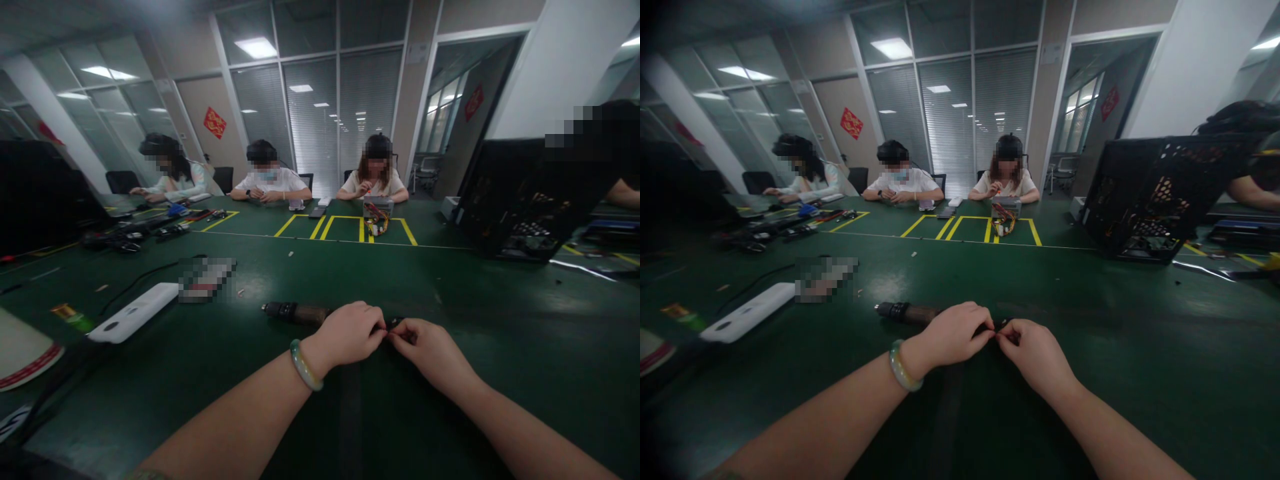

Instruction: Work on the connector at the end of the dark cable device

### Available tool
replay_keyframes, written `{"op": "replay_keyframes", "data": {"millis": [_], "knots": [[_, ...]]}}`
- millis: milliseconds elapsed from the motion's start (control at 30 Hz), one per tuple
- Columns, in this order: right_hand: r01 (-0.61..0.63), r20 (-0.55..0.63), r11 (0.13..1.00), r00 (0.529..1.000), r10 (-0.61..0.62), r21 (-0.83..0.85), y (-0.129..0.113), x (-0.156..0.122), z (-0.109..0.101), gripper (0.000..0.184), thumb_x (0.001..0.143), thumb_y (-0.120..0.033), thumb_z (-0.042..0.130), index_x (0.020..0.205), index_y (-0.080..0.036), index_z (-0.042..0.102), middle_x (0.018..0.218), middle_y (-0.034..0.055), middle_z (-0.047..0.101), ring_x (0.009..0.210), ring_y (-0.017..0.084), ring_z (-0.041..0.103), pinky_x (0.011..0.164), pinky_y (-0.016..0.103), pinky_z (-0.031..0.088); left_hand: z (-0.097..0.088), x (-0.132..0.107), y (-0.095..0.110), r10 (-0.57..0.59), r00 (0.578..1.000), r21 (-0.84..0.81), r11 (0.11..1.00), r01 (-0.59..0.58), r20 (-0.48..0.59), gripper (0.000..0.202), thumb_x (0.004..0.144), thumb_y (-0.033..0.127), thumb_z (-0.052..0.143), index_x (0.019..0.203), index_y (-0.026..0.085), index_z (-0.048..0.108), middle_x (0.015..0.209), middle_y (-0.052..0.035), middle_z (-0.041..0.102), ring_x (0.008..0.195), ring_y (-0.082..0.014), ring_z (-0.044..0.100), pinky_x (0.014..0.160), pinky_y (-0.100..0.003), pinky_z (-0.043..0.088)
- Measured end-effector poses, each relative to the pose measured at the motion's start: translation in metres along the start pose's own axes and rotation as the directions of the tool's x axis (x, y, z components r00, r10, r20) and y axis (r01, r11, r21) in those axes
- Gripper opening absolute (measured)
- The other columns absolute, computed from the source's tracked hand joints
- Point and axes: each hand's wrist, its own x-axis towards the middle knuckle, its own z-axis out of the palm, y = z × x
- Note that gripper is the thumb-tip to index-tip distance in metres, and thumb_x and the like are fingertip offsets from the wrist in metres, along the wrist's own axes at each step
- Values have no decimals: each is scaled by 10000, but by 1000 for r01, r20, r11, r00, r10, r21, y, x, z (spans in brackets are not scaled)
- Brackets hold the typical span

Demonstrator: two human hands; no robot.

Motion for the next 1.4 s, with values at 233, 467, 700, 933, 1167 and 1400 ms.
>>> {"op": "replay_keyframes", "data": {"millis": [233,467,700,933,1167,1400], "knots": [[10,-11,1000,1000,-10,-10,-3,0,-1,166,861,-320,565,810,-241,702,801,-8,706,685,169,638,587,258,438,-1,0,3,-13,1000,30,999,13,-10,92,927,269,529,926,181,553,884,-34,596,872,-195,565,751,-312,445],[-4,-2,1000,1000,4,-16,-1,1,1,176,864,-318,554,816,-234,701,808,6,714,696,181,643,588,258,430,0,1,3,-32,999,52,998,32,2,127,954,287,480,969,184,552,896,-42,599,889,-198,570,783,-324,449],[-4,-1,1000,1000,4,-8,-2,0,-1,151,861,-305,567,811,-249,698,789,-18,708,687,169,645,583,253,436,0,0,4,-37,999,46,998,38,-16,148,949,305,497,1039,194,535,930,-40,602,899,-195,573,778,-316,454],[12,-7,1000,1000,-12,-9,1,1,1,156,871,-318,567,820,-254,699,789,-20,703,684,168,642,583,255,438,3,0,2,-31,999,34,999,32,-33,136,955,293,477,1024,193,538,913,-42,595,882,-198,571,766,-320,447],[1,-1,1000,1000,-1,-3,-1,0,-1,160,875,-313,562,827,-251,701,798,-17,705,683,165,641,572,246,430,4,0,2,-23,999,38,999,25,-44,141,959,296,466,1006,191,547,894,-36,598,872,-193,570,776,-322,455],[22,-15,999,1000,-23,-30,-2,1,0,156,865,-299,566,789,-237,687,761,-18,695,672,166,630,571,247,406,5,0,1,-29,999,55,998,31,-39,134,955,288,466,998,196,554,903,-40,598,887,-197,575,801,-330,455]]}}
